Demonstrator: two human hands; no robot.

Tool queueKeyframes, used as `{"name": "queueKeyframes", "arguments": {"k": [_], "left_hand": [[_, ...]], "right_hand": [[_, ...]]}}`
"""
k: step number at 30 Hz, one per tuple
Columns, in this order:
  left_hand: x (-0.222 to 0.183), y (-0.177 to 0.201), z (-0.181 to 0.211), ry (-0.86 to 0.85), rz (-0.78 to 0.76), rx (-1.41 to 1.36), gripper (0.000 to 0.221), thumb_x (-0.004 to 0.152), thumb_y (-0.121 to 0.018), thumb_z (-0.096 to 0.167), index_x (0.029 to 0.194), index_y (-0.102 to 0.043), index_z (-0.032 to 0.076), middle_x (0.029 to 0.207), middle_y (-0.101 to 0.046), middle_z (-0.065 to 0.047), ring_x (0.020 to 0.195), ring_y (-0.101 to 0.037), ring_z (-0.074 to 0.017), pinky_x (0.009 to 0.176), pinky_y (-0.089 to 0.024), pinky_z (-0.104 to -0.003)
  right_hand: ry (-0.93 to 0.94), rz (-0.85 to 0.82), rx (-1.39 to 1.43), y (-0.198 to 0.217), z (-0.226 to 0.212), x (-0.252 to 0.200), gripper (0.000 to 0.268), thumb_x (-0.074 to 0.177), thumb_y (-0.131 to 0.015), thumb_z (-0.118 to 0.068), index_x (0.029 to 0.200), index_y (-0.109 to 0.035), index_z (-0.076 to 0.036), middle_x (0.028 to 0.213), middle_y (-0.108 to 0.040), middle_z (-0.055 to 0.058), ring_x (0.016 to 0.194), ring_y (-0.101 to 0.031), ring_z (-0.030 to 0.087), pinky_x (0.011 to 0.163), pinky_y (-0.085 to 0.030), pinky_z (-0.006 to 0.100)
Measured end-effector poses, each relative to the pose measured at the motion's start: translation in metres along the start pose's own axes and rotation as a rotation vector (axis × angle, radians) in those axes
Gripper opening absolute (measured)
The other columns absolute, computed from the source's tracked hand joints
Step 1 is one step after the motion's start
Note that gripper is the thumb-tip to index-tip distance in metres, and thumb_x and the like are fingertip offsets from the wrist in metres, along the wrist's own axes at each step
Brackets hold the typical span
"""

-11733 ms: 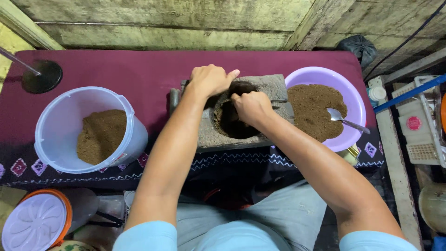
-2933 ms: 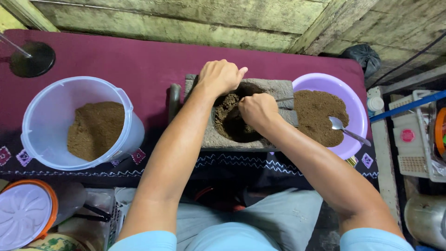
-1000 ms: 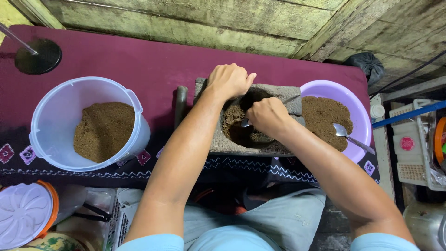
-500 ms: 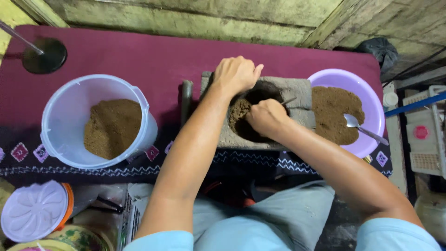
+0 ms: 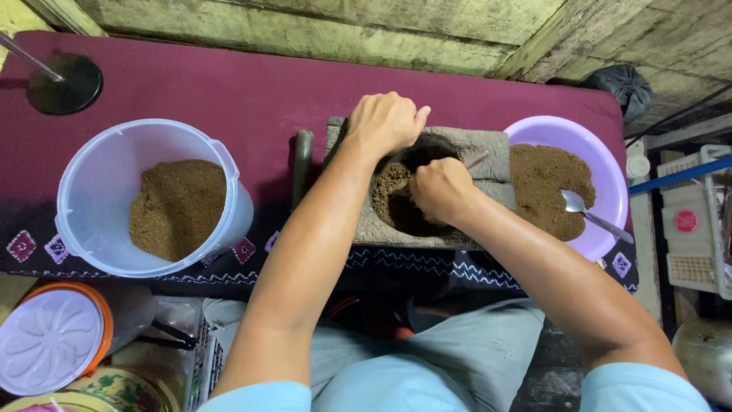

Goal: Scooping brown powder from bowls into a stone mortar and packing it by hand and with a spoon.

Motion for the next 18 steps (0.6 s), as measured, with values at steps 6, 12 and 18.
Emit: {"name": "queueKeyframes", "arguments": {"k": [6,12,18], "left_hand": [[0.001,0.004,0.002,0.012,-0.027,0.004,0.059,0.094,-0.039,0.051,0.092,-0.079,0.008,0.09,-0.076,-0.023,0.097,-0.073,-0.0453,0.086,-0.056,-0.057],[0.001,0.005,0.003,0.028,-0.035,0.005,0.059,0.094,-0.039,0.051,0.094,-0.08,0.009,0.092,-0.076,-0.022,0.099,-0.073,-0.0443,0.088,-0.055,-0.057],[0.006,-0.001,0.001,0.056,-0.076,0.041,0.061,0.096,-0.035,0.051,0.099,-0.079,0.009,0.097,-0.076,-0.023,0.103,-0.072,-0.0444,0.09,-0.055,-0.057]], "right_hand": [[-0.138,0.023,0.185,0.038,0.027,-0.002,0.036,0.094,-0.054,-0.023,0.064,-0.075,-0.021,0.052,-0.066,0.004,0.056,-0.073,0.029,0.047,-0.053,0.042],[-0.145,0.162,0.096,0.069,0.016,0.003,0.04,0.1,-0.05,-0.019,0.068,-0.076,-0.019,0.055,-0.07,0.004,0.054,-0.073,0.026,0.048,-0.056,0.042],[-0.132,0.216,0.043,0.037,0.017,0.013,0.031,0.097,-0.052,-0.018,0.074,-0.073,-0.02,0.056,-0.069,0.005,0.054,-0.073,0.027,0.046,-0.054,0.04]]}}
Point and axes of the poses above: each hand's wrist, its own x-axis towards the middle knuckle, its own y-axis out of the back of the hand, z = x × y, the point moved 4 cm from there along x, towards the middle knuckle
